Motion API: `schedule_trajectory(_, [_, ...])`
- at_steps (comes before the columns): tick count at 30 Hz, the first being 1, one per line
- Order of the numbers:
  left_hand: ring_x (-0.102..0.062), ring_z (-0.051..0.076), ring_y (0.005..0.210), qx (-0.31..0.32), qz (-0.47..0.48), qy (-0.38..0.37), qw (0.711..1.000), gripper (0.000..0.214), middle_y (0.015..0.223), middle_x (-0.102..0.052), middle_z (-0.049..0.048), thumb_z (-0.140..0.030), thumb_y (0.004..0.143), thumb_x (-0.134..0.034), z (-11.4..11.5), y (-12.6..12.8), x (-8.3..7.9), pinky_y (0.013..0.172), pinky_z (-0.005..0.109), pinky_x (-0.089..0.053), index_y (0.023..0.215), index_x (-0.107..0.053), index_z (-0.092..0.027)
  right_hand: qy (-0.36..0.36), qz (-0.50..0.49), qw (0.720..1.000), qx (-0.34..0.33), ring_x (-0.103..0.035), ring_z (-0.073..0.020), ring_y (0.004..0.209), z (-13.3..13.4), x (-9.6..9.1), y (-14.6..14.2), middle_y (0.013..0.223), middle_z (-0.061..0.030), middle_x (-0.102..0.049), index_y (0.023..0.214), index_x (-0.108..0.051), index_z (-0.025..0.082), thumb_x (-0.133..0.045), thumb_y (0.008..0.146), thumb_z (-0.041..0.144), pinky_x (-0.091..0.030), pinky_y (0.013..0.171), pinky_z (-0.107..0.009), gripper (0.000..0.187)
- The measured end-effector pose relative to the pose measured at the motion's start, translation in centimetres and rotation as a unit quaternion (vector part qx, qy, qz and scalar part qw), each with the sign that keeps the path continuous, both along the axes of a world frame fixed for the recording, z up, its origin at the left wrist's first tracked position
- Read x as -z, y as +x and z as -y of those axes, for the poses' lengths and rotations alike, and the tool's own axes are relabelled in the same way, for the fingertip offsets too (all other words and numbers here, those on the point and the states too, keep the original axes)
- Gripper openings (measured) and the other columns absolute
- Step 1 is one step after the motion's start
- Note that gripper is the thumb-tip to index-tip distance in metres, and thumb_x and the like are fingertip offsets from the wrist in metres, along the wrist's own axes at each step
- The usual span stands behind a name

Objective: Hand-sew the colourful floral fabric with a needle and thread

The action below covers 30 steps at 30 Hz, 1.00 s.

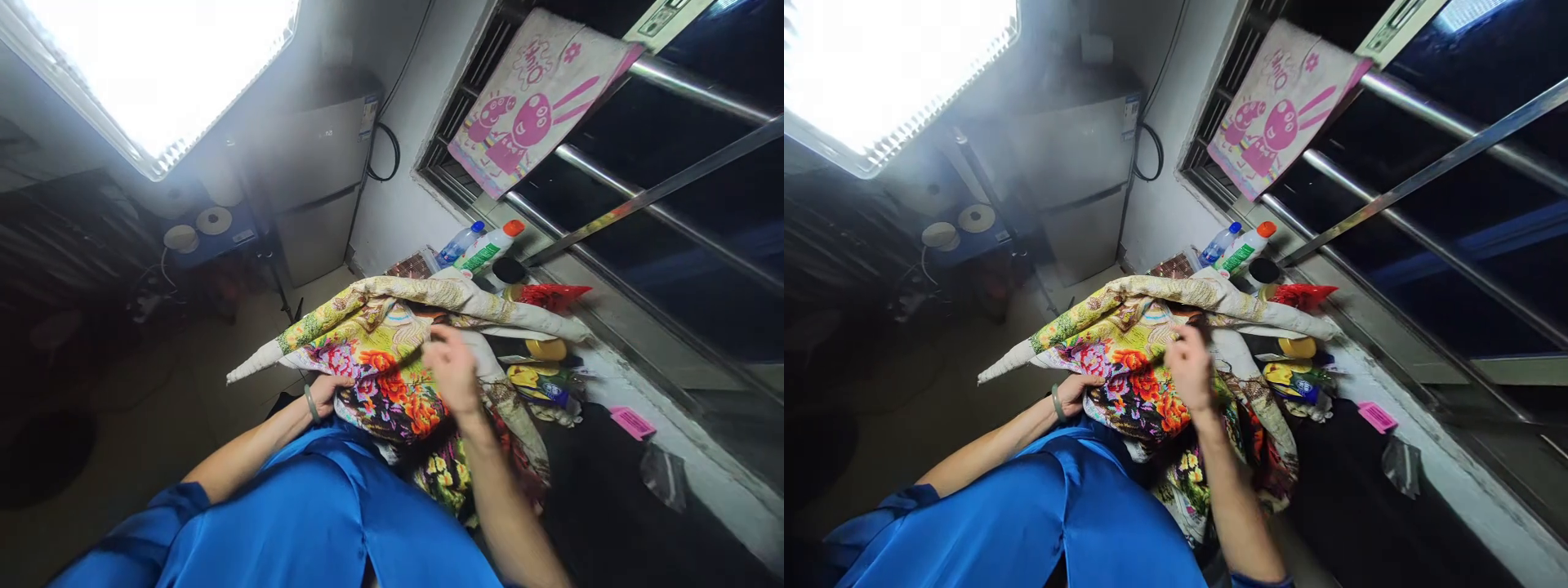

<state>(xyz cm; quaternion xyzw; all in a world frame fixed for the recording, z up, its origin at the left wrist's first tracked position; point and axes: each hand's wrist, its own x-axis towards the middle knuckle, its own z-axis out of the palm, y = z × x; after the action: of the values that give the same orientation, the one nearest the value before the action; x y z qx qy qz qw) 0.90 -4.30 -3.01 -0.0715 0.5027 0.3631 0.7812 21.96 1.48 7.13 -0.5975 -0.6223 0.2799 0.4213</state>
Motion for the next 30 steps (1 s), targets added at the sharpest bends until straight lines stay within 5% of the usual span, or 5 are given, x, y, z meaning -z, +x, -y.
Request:
schedule_trajectory(3, [-0.075,0.027,0.070,0.010,0.001,-0.003,1.000,0.025,0.066,-0.075,0.0092,0.007,0.058,-0.075,0.0,-0.1,0.2,0.081,0.041,-0.061,0.076,-0.073,-0.010,-0.045,0.063,0.982,-0.173,-0.060,-0.0175,0.063,2.6,5.2,-3.8,0.066,-0.0016,-0.064,0.083,-0.072,0.020,-0.052,0.085,0.020,-0.051,0.065,-0.029,0.020])
schedule_trajectory(7, [-0.073,0.025,0.067,0.016,0.011,0.007,1.000,0.021,0.065,-0.075,0.0112,0.006,0.057,-0.078,0.1,-0.4,0.7,0.078,0.036,-0.058,0.072,-0.073,-0.008,-0.014,0.152,0.958,-0.243,-0.060,-0.0218,0.078,4.0,8.3,-5.3,0.075,-0.0056,-0.065,0.081,-0.074,0.021,-0.061,0.082,0.012,-0.049,0.074,-0.033,0.015])
schedule_trajectory(16, [-0.063,0.018,0.051,0.015,0.001,0.008,1.000,0.017,0.055,-0.069,0.0067,0.005,0.059,-0.076,0.2,-0.4,1.2,0.066,0.032,-0.054,0.061,-0.070,-0.010,-0.022,0.104,0.968,-0.226,-0.054,-0.0159,0.065,5.2,6.3,-5.9,0.065,-0.0007,-0.058,0.063,-0.062,0.021,-0.056,0.083,0.012,-0.043,0.065,-0.027,0.023])
schedule_trajectory(25, [-0.057,0.013,0.047,0.043,-0.005,0.009,0.999,0.022,0.052,-0.065,0.0041,0.004,0.060,-0.080,-0.1,-0.2,-0.1,0.051,0.024,-0.046,0.055,-0.065,-0.011,-0.077,0.004,0.951,-0.300,-0.064,-0.0169,0.068,9.0,6.9,-7.3,0.070,-0.0036,-0.069,0.076,-0.072,0.021,-0.053,0.087,0.019,-0.051,0.068,-0.027,0.022])
schedule_trajectory(30, [-0.063,0.018,0.049,0.044,-0.031,0.005,0.999,0.016,0.053,-0.068,0.0054,0.001,0.061,-0.078,0.1,0.0,0.4,0.058,0.031,-0.054,0.062,-0.068,-0.011,-0.205,-0.075,0.964,-0.150,-0.063,-0.0152,0.054,7.5,6.6,-5.7,0.063,-0.0007,-0.069,0.102,-0.074,0.019,-0.049,0.088,0.029,-0.052,0.058,-0.026,0.030])
